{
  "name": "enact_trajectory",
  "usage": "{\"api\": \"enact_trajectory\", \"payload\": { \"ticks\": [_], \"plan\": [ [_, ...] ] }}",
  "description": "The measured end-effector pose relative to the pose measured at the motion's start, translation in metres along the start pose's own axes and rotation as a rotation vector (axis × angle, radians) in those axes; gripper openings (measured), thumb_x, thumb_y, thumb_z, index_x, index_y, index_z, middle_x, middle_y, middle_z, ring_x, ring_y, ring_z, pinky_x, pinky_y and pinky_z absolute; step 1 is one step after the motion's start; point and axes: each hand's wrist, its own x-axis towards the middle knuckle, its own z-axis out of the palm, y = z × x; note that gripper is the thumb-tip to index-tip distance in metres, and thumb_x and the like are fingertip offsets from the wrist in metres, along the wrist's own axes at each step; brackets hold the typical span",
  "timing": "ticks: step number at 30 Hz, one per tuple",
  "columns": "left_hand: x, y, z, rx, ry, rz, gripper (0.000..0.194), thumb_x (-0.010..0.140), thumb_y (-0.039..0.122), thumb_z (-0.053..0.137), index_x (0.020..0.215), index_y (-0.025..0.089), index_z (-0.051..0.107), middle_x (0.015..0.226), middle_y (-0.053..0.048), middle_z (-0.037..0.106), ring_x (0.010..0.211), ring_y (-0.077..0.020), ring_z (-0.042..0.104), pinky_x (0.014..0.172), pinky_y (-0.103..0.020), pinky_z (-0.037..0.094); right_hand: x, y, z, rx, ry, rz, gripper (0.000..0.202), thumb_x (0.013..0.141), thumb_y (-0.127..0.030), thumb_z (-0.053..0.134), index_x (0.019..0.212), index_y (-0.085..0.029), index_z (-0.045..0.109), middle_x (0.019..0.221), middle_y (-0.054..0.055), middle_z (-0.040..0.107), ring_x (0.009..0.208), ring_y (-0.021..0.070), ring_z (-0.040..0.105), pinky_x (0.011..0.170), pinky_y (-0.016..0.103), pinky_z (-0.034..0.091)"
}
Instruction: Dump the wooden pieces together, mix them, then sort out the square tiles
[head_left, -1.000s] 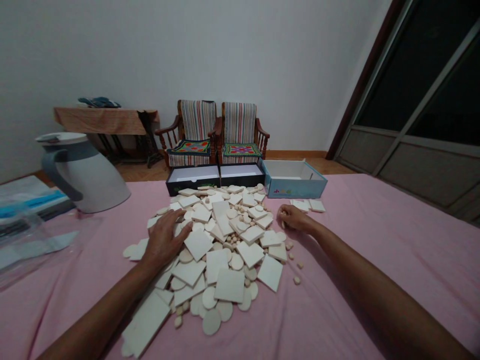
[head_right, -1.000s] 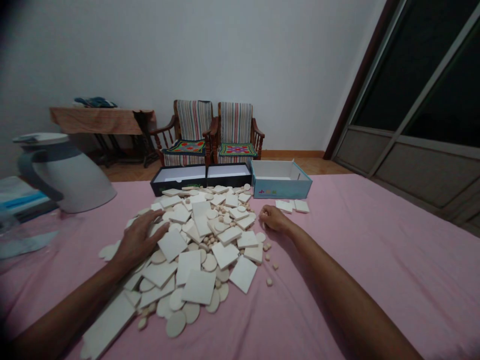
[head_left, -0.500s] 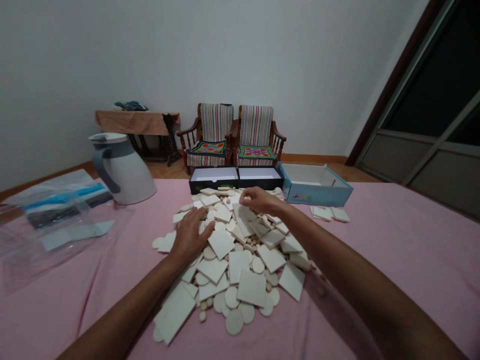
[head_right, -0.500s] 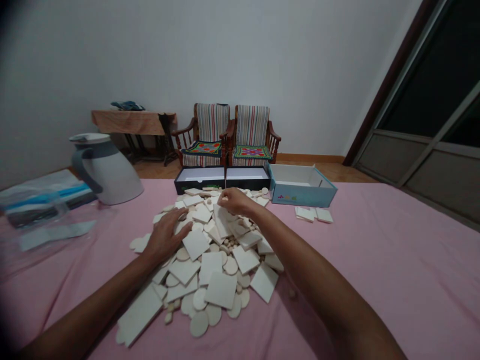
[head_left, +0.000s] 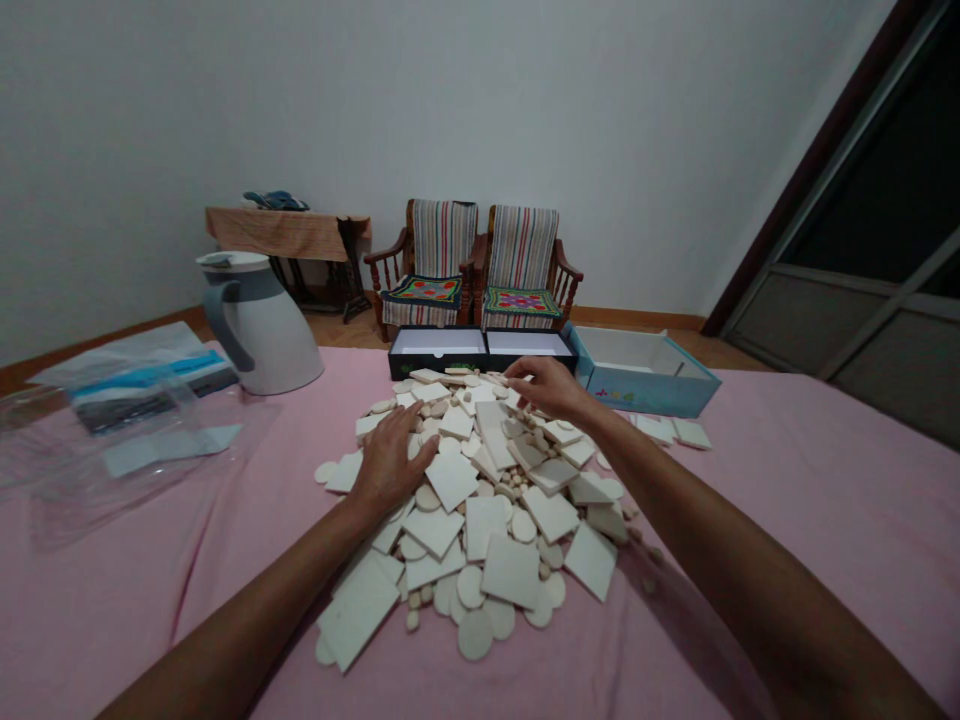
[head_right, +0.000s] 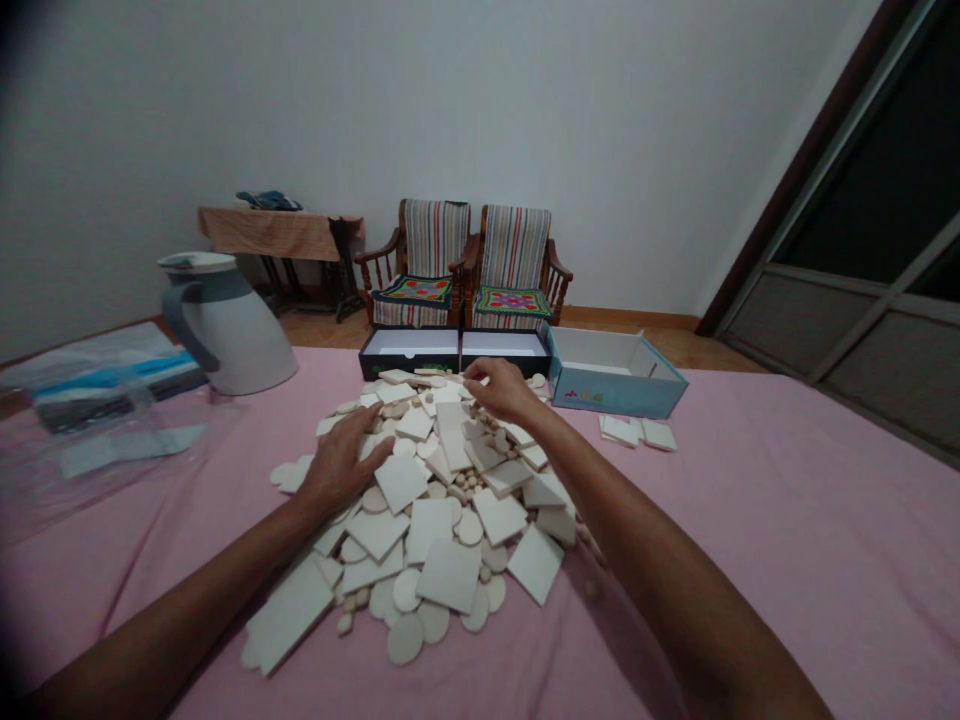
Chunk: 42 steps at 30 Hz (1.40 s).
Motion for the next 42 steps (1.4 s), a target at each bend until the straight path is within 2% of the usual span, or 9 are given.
{"api": "enact_trajectory", "payload": {
  "ticks": [3, 5, 10, 13, 17, 21, 27, 32, 42],
  "plan": [
    [0.001, 0.002, -0.002, 0.006, -0.023, -0.006, 0.056, 0.084, 0.045, 0.045, 0.131, 0.013, 0.047, 0.131, -0.014, 0.053, 0.125, -0.0298, 0.044, 0.104, -0.047, 0.035, -0.029, 0.045, -0.036, -0.079, 0.027, 0.097, 0.013, 0.083, -0.019, 0.053, 0.090, -0.014, 0.063, 0.084, 0.005, 0.067, 0.060, 0.0116, 0.063, 0.056, 0.021, 0.045],
    [0.002, 0.002, -0.003, 0.010, -0.024, -0.008, 0.055, 0.084, 0.045, 0.044, 0.130, 0.014, 0.048, 0.130, -0.013, 0.054, 0.125, -0.0295, 0.044, 0.104, -0.047, 0.035, -0.049, 0.075, -0.054, -0.221, -0.063, 0.164, 0.015, 0.079, -0.015, 0.055, 0.091, -0.014, 0.063, 0.086, 0.006, 0.067, 0.068, 0.0147, 0.064, 0.061, 0.023, 0.047],
    [0.003, 0.001, -0.002, 0.030, -0.035, -0.009, 0.055, 0.084, 0.047, 0.043, 0.128, 0.015, 0.049, 0.130, -0.012, 0.055, 0.124, -0.0296, 0.044, 0.103, -0.047, 0.035, -0.087, 0.117, -0.061, -0.467, -0.318, 0.246, 0.060, 0.064, -0.022, 0.072, 0.121, -0.013, 0.056, 0.114, 0.015, 0.059, 0.099, 0.0243, 0.058, 0.083, 0.032, 0.046],
    [0.003, 0.000, -0.003, 0.025, -0.039, -0.004, 0.054, 0.084, 0.047, 0.042, 0.126, 0.014, 0.051, 0.129, -0.013, 0.055, 0.123, -0.0296, 0.045, 0.104, -0.046, 0.035, -0.088, 0.122, -0.047, -0.461, -0.297, 0.207, 0.078, 0.063, -0.028, 0.073, 0.134, -0.016, 0.045, 0.122, 0.014, 0.053, 0.109, 0.0252, 0.053, 0.091, 0.034, 0.042],
    [0.003, -0.001, -0.003, 0.013, -0.032, 0.029, 0.051, 0.084, 0.048, 0.043, 0.121, 0.014, 0.054, 0.125, -0.012, 0.058, 0.121, -0.0288, 0.048, 0.104, -0.046, 0.036, -0.073, 0.125, -0.035, -0.464, -0.263, 0.162, 0.077, 0.065, -0.036, 0.071, 0.133, -0.011, 0.045, 0.123, 0.018, 0.051, 0.113, 0.0271, 0.050, 0.097, 0.037, 0.038],
    [0.003, -0.004, -0.002, 0.007, -0.018, 0.040, 0.048, 0.084, 0.048, 0.043, 0.118, 0.017, 0.056, 0.125, -0.011, 0.058, 0.120, -0.0281, 0.049, 0.104, -0.047, 0.036, -0.064, 0.126, -0.035, -0.426, -0.275, 0.091, 0.065, 0.061, -0.036, 0.073, 0.119, -0.012, 0.053, 0.116, 0.014, 0.055, 0.105, 0.0246, 0.052, 0.091, 0.034, 0.041],
    [0.003, -0.003, -0.002, 0.008, -0.018, 0.050, 0.048, 0.084, 0.049, 0.043, 0.117, 0.017, 0.056, 0.125, -0.011, 0.059, 0.120, -0.0284, 0.048, 0.104, -0.047, 0.036, -0.069, 0.120, -0.038, -0.425, -0.306, 0.051, 0.037, 0.067, -0.030, 0.069, 0.099, -0.016, 0.056, 0.100, 0.007, 0.057, 0.090, 0.0189, 0.053, 0.076, 0.026, 0.043],
    [0.003, -0.005, -0.001, 0.004, -0.017, 0.045, 0.049, 0.084, 0.051, 0.043, 0.116, 0.016, 0.058, 0.125, -0.012, 0.059, 0.122, -0.0279, 0.048, 0.105, -0.046, 0.035, -0.073, 0.121, -0.034, -0.477, -0.316, 0.019, 0.031, 0.072, -0.030, 0.065, 0.098, -0.017, 0.055, 0.096, 0.007, 0.057, 0.089, 0.0186, 0.053, 0.076, 0.026, 0.041],
    [0.003, -0.005, -0.001, 0.005, -0.019, 0.046, 0.052, 0.084, 0.050, 0.042, 0.117, 0.012, 0.058, 0.125, -0.014, 0.058, 0.121, -0.0285, 0.048, 0.105, -0.045, 0.036, -0.087, 0.118, -0.040, -0.356, -0.269, 0.220, 0.018, 0.068, -0.015, 0.058, 0.085, -0.018, 0.056, 0.077, 0.000, 0.063, 0.067, 0.0128, 0.054, 0.058, 0.021, 0.037]
  ]
}}
